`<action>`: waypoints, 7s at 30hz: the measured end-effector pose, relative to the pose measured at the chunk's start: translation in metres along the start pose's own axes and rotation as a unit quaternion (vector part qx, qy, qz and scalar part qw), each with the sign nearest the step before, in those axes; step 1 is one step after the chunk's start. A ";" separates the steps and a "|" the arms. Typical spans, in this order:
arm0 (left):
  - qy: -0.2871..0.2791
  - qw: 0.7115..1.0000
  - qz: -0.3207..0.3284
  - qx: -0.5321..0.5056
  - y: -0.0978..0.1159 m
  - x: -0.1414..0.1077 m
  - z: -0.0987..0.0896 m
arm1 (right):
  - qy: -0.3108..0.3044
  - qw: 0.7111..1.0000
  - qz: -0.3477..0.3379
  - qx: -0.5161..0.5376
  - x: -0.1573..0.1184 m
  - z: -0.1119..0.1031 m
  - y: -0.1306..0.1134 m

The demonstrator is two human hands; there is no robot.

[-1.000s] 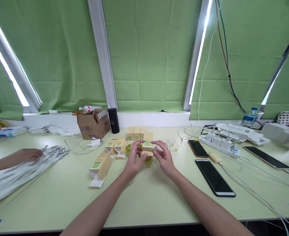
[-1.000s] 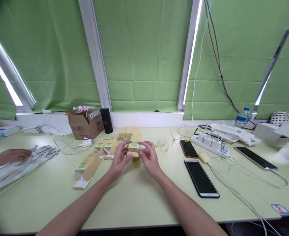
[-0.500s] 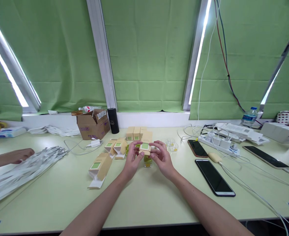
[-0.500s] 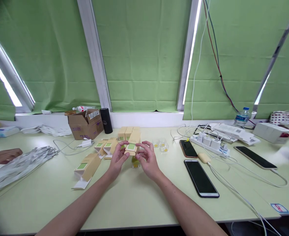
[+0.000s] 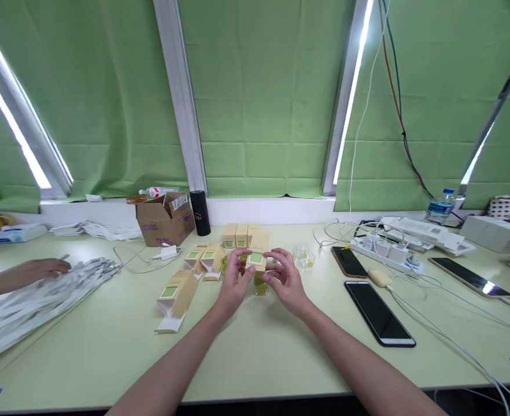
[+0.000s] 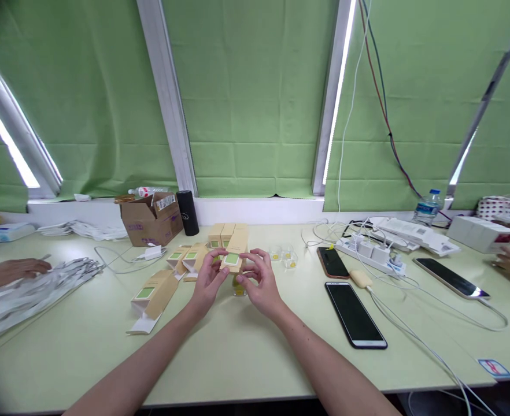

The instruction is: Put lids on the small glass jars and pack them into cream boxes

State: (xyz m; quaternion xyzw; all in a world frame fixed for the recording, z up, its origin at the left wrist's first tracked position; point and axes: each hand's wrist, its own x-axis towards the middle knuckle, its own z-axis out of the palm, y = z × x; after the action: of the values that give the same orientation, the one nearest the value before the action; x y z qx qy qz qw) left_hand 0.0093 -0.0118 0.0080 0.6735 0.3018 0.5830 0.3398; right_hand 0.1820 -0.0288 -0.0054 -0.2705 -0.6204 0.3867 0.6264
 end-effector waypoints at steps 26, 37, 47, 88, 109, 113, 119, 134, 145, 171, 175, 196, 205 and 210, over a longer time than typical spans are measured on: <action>0.033 0.995 0.045 0.085 -0.003 0.000 0.000 | 0.032 0.999 0.016 -0.014 0.003 0.002 0.002; 0.015 0.993 0.065 0.098 0.006 -0.002 -0.003 | 0.023 1.000 -0.002 0.008 0.003 0.000 -0.001; 0.011 0.993 0.068 0.096 0.002 -0.002 0.000 | -0.001 1.000 -0.013 0.015 0.002 0.000 0.004; 0.131 0.976 -0.140 -0.099 -0.007 0.015 -0.020 | -0.096 0.870 -0.074 -0.477 -0.003 -0.005 -0.003; -0.059 0.979 -0.136 0.138 -0.030 0.008 -0.020 | -0.072 0.809 0.042 -0.582 0.011 -0.026 0.001; -0.032 0.983 -0.121 0.136 -0.020 0.007 -0.017 | -0.066 0.811 0.043 -0.579 0.010 -0.025 -0.001; 0.029 0.990 -0.002 0.136 0.002 0.009 -0.016 | -0.061 0.820 0.068 -0.565 0.008 -0.025 0.001; 0.042 0.992 -0.057 0.102 -0.011 0.006 -0.007 | 0.173 0.960 -0.046 -0.217 0.016 -0.029 -0.009; -0.010 0.996 -0.063 0.068 -0.008 0.003 -0.003 | 0.062 0.985 -0.075 -0.144 0.002 -0.005 -0.009; -0.005 0.996 -0.082 0.043 -0.007 0.006 -0.005 | -0.044 0.937 -0.059 -0.341 0.003 -0.015 -0.014; -0.007 0.995 -0.100 0.016 -0.011 0.006 -0.004 | -0.065 0.930 -0.073 -0.355 0.002 -0.015 -0.012; -0.028 0.987 -0.153 -0.039 -0.004 0.003 0.000 | -0.018 0.931 -0.046 -0.361 -0.003 -0.001 0.003; -0.033 0.987 -0.152 -0.038 -0.002 0.002 0.000 | 0.032 0.942 0.026 -0.332 0.003 -0.003 0.009; -0.030 0.987 -0.156 -0.037 -0.003 0.002 -0.001 | 0.022 0.944 0.052 -0.325 0.005 -0.004 0.010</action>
State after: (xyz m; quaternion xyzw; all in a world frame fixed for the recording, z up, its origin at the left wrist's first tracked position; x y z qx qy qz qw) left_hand 0.0090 -0.0083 0.0073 0.6225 0.3710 0.5128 0.4604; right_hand 0.1842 -0.0188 -0.0114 -0.4999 -0.6832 0.1899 0.4973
